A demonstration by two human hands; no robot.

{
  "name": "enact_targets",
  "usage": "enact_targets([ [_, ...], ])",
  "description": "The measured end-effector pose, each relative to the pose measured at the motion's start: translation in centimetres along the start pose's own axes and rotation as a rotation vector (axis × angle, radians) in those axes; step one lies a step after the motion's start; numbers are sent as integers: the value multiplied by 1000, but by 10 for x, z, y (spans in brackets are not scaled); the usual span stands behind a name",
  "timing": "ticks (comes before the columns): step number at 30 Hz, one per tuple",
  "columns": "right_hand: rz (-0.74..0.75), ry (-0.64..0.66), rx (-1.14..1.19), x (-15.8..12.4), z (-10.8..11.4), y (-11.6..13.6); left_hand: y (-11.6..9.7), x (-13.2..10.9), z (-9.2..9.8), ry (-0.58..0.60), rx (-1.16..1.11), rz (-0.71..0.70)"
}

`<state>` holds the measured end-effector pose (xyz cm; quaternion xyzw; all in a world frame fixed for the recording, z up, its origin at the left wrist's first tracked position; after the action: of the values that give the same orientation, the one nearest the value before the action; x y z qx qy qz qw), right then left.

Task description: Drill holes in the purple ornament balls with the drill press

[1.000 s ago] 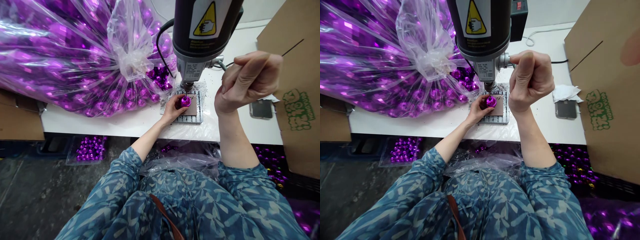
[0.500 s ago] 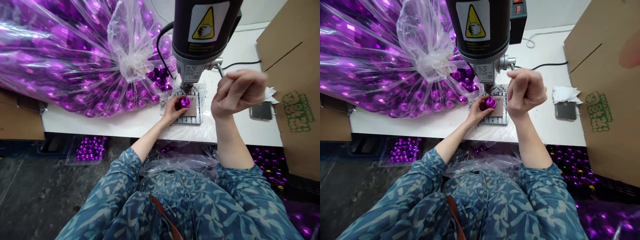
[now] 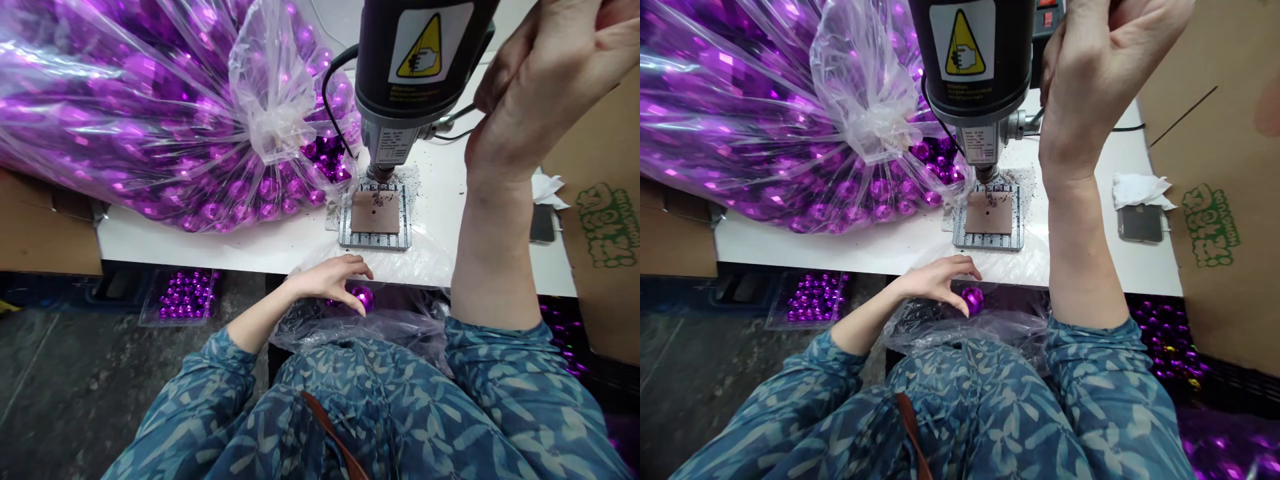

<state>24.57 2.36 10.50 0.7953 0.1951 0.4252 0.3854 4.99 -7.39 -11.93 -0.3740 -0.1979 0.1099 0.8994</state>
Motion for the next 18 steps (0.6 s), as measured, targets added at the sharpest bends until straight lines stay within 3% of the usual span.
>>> enact_targets([
  [2, 13, -3, -9, 2, 1, -3, 10, 3, 35, -223, 54, 23],
  [4, 18, 7, 5, 3, -1, -2, 32, 7, 87, -542, 220, 81],
  [6, 14, 9, 17, 1, -2, 1, 58, 19, 127, -718, 454, 166],
  [9, -9, 6, 11, -6, -2, 8, 111, 54, 153, -628, 645, 374],
  [12, -13, 37, 12, -12, -4, 13, 145, 71, 155, -455, 681, 574],
  [18, 27, 75, 96, -10, -5, 11, 132, 59, 149, -436, 698, 653],
])
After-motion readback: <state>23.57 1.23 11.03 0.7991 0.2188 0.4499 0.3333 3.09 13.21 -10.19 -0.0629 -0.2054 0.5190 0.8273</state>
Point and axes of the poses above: each hand's wrist, its own x-axis towards the middle knuckle, its own z-axis out of the back of the hand, y = z × x, the point moved 10 cm from there along x, towards the middle knuckle, and after that the axes turned 12 degrees about -z, right-handed, at the moved point
